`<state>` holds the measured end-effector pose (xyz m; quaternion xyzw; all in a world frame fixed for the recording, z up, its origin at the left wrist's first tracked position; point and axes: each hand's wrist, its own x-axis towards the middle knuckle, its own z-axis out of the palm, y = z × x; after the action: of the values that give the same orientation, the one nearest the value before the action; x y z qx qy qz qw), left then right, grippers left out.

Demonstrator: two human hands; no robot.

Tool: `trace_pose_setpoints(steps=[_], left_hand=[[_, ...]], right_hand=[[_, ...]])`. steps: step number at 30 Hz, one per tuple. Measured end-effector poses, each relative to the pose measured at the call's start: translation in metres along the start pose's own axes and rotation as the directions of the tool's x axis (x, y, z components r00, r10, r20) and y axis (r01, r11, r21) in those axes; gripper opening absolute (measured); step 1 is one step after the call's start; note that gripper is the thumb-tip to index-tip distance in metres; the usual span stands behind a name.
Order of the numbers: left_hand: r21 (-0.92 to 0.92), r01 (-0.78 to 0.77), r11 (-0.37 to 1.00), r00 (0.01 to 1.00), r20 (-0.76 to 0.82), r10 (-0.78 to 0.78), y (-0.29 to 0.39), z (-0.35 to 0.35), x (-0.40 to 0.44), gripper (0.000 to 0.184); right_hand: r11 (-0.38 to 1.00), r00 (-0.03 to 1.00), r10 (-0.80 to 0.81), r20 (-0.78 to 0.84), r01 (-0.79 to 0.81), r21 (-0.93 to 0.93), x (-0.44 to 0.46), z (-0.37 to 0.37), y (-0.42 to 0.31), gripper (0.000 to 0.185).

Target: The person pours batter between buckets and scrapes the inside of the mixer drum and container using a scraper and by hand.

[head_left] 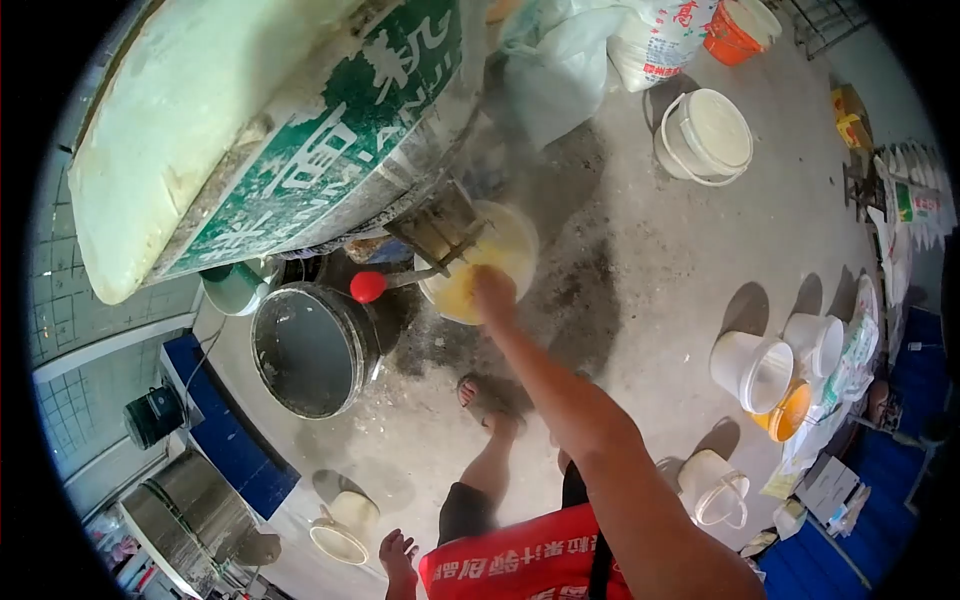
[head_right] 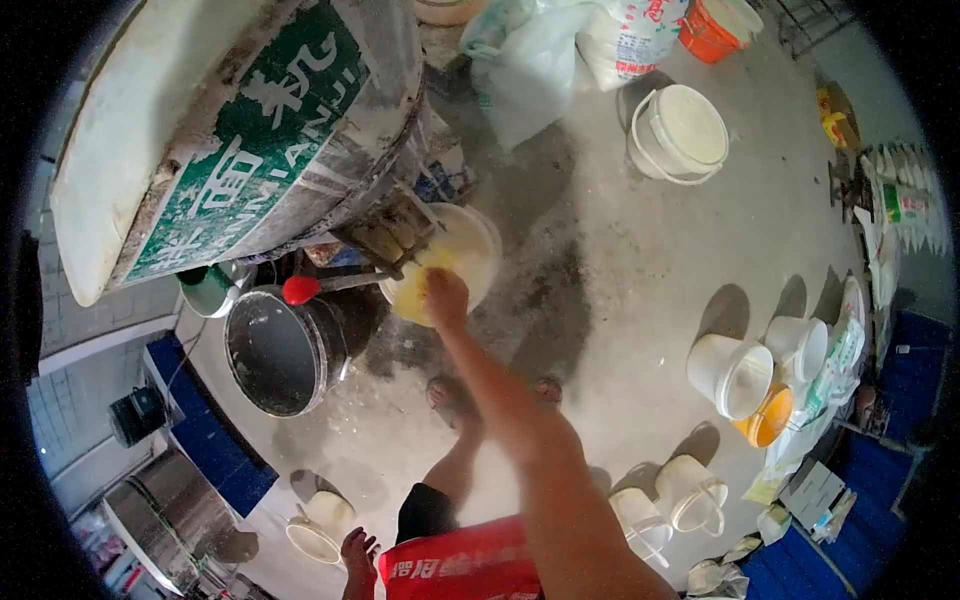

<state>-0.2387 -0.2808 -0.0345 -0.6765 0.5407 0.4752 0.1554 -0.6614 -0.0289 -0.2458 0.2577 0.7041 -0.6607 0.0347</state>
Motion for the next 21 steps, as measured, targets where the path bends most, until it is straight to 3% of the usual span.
trace_pose_setpoints(steps=[3,4,6,8,9,12,13,14,16,17,19,21], left_hand=[[-0.010,-0.018,1.000,1.000,-0.006,0.018,0.005,0.002,0.007,0.026],[-0.021,-0.018,1.000,1.000,-0.012,0.018,0.009,0.005,0.008,0.026],[-0.024,-0.020,1.000,1.000,-0.007,0.020,0.015,0.005,0.007,0.026],[-0.018,-0.031,0.999,0.999,0.009,0.031,0.020,0.004,0.008,0.025],[-0.006,-0.032,0.999,0.999,0.003,0.032,0.026,0.008,0.004,0.025],[-0.001,-0.021,1.000,1.000,-0.014,0.021,0.030,0.008,0.006,0.026],[-0.010,-0.024,1.000,1.000,-0.010,0.024,0.031,0.008,0.007,0.026],[-0.014,-0.026,1.000,1.000,-0.005,0.026,0.032,0.009,0.008,0.026],[-0.010,-0.022,1.000,1.000,0.010,0.022,0.034,0.011,0.007,0.026],[-0.005,-0.023,1.000,1.000,0.018,0.023,0.036,0.012,0.008,0.026],[-0.010,-0.015,1.000,1.000,0.017,0.015,0.034,0.007,0.013,0.027],[0.007,-0.026,1.000,1.000,0.013,0.026,0.036,0.011,0.015,0.027]], right_hand=[[0.937,0.995,0.069,0.074,-0.039,-0.348,0.037,0.006,0.012,0.034],[0.761,0.990,-0.005,0.139,0.094,-0.642,0.046,0.001,0.020,0.039],[0.589,0.979,-0.119,0.162,0.201,-0.783,0.034,-0.019,0.035,0.036],[0.898,0.986,0.078,0.148,-0.005,-0.440,0.022,-0.036,-0.004,0.031],[0.964,0.969,0.178,0.171,-0.136,-0.231,0.018,-0.042,-0.017,0.028],[0.945,0.866,0.321,0.384,-0.318,-0.075,0.047,-0.018,-0.006,0.025],[0.946,0.891,0.195,0.410,-0.061,-0.318,0.063,-0.015,0.016,0.025],[0.828,0.883,0.080,0.463,0.199,-0.524,0.081,-0.013,0.050,0.025],[0.667,0.851,0.010,0.525,0.386,-0.638,0.080,-0.028,0.053,0.024],[0.722,0.857,0.026,0.514,0.340,-0.603,0.076,-0.038,0.054,0.023],[0.908,0.887,0.104,0.450,0.099,-0.406,0.060,-0.041,0.024,0.021],[0.959,0.893,0.262,0.365,-0.282,0.002,0.050,-0.034,0.001,0.019]])
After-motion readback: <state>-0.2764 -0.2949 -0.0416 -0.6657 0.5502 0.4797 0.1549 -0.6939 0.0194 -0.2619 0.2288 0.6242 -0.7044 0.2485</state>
